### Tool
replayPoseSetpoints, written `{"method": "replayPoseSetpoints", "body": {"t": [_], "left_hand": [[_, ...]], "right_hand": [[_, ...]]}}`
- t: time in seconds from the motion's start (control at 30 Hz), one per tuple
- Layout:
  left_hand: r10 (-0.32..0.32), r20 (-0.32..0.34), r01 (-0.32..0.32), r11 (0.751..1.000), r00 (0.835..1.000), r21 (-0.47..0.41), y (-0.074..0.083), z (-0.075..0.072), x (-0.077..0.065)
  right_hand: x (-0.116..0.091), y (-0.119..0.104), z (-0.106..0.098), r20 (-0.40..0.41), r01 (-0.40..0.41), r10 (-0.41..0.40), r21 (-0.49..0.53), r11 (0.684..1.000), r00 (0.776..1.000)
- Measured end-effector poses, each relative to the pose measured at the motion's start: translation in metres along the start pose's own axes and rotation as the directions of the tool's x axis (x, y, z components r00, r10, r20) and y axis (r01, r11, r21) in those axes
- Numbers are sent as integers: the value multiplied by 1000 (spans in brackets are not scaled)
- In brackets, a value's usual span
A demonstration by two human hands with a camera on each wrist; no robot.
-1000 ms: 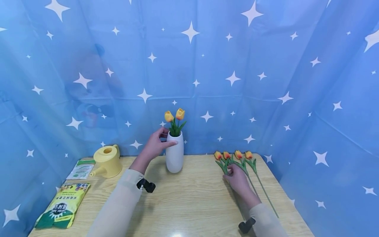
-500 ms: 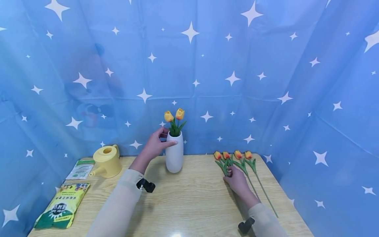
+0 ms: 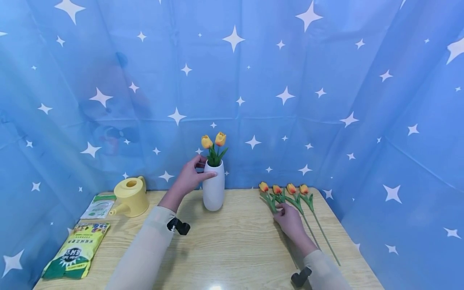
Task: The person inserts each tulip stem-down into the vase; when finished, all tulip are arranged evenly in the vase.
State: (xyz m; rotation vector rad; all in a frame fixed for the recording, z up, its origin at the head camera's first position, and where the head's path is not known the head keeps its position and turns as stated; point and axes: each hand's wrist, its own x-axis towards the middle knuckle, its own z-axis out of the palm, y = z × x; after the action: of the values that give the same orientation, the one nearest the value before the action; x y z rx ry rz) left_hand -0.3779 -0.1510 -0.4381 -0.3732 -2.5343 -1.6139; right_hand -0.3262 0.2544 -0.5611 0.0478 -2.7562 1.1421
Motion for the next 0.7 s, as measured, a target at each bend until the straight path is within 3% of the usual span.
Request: {"method": "replayPoseSetpoints", "body": {"t": [0.43,0.7], "left_hand": [[7,8,-7,1000,1000,-7,0,0,0],[0,9,0,1000,1000,-5,-1,0,0]], "right_hand": [[-1,-25,-7,-72,42,-32,140,989,997],[-2,-41,-8,-143,85,-47,270,959,989]]}}
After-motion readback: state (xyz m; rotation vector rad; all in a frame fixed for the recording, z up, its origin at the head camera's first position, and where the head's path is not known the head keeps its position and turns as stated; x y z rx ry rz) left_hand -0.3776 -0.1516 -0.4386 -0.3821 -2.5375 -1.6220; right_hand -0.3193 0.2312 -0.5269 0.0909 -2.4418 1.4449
